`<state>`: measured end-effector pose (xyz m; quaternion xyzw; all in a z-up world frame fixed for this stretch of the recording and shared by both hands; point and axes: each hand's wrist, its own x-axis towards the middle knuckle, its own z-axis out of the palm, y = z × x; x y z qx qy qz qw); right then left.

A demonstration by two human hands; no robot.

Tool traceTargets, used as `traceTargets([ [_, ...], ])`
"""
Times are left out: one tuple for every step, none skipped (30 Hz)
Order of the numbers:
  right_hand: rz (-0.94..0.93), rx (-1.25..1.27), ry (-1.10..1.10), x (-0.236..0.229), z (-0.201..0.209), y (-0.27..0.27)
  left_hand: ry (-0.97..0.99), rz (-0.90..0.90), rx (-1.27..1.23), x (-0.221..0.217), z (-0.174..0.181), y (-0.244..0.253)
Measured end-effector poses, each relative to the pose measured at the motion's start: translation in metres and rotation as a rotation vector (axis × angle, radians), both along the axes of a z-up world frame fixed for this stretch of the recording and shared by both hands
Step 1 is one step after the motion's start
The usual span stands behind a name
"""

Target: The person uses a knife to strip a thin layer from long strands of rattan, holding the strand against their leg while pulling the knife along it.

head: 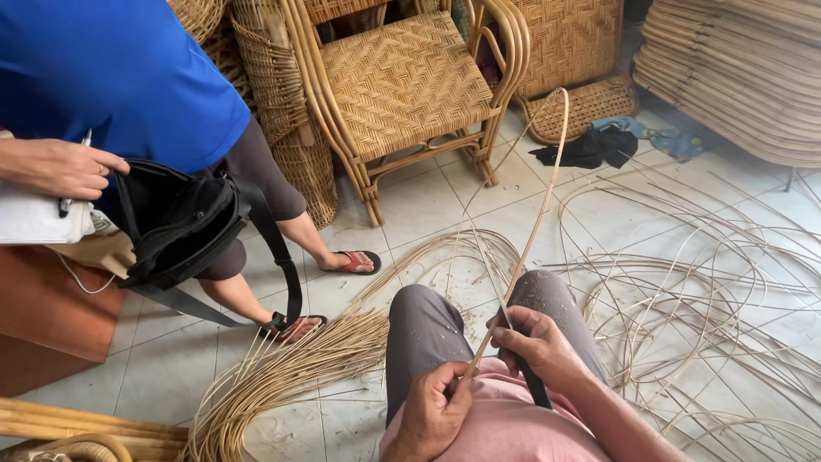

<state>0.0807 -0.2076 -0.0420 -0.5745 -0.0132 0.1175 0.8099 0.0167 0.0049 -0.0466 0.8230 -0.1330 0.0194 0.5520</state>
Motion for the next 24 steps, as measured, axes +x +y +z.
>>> traceTargets([
  [-0.007,0.005,-0.007,0.000,-0.001,0.001,0.004,-0.002,0.005,0.001,-0.001,0.001],
  [-0.011,0.008,-0.015,0.000,-0.001,0.002,0.008,-0.002,0.008,0.002,-0.001,0.001],
  [-0.012,0.005,-0.015,-0.002,0.001,0.003,0.008,-0.003,0.005,0.002,-0.001,0.001],
  [-0.014,0.006,-0.003,-0.003,0.002,0.004,-0.002,0.003,0.022,0.002,-0.001,0.002],
  [-0.015,0.007,0.009,-0.004,0.004,0.006,-0.011,0.009,0.039,0.001,0.000,0.003],
  [-0.011,0.006,0.011,-0.005,0.004,0.007,-0.009,0.012,0.037,0.001,-0.002,0.004],
  [-0.012,0.001,0.017,-0.005,0.004,0.008,-0.027,0.019,0.032,0.000,-0.003,0.004],
  [-0.013,-0.002,0.023,-0.005,0.003,0.009,-0.046,0.026,0.028,0.000,-0.003,0.004],
  [-0.008,-0.002,0.023,-0.006,0.005,0.010,-0.045,0.030,0.029,-0.001,-0.001,0.004],
  [-0.007,-0.022,0.031,-0.007,0.007,0.011,-0.050,0.023,0.021,-0.001,0.001,0.004],
  [-0.005,-0.041,0.038,-0.008,0.009,0.012,-0.055,0.016,0.014,-0.001,0.002,0.003],
  [-0.005,-0.040,0.039,-0.008,0.006,0.011,-0.054,0.016,0.015,-0.001,0.005,0.002],
  [-0.004,-0.026,0.026,-0.007,0.004,0.010,-0.039,0.009,0.010,-0.001,0.007,0.001],
  [-0.005,-0.014,0.013,-0.006,0.001,0.009,-0.024,-0.001,0.003,0.000,0.009,0.000],
  [-0.006,-0.014,0.014,-0.006,0.002,0.007,-0.023,-0.002,0.003,0.001,0.010,-0.001],
  [-0.008,-0.016,0.002,-0.006,0.002,0.006,-0.015,0.003,0.024,0.001,0.011,-0.002],
  [-0.009,-0.019,-0.011,-0.006,0.002,0.005,-0.007,0.009,0.045,0.001,0.011,-0.003],
  [-0.006,-0.019,-0.010,-0.006,0.003,0.005,-0.006,0.012,0.044,0.001,0.013,-0.003],
  [-0.004,-0.029,-0.001,-0.006,0.003,0.005,-0.022,0.001,0.035,0.000,0.016,-0.002],
  [0.001,-0.038,0.006,-0.006,0.004,0.005,-0.039,-0.008,0.025,0.000,0.018,-0.002],
  [0.006,-0.039,0.007,-0.005,0.002,0.005,-0.039,-0.003,0.025,0.000,0.017,-0.002],
  [0.007,-0.044,0.000,-0.005,0.001,0.006,-0.044,0.001,0.022,0.000,0.015,-0.001],
  [0.007,-0.049,-0.007,-0.005,0.000,0.006,-0.049,0.006,0.020,0.000,0.014,-0.001],
  [0.011,-0.049,-0.007,-0.005,0.002,0.007,-0.049,0.009,0.020,0.000,0.013,-0.001],
])
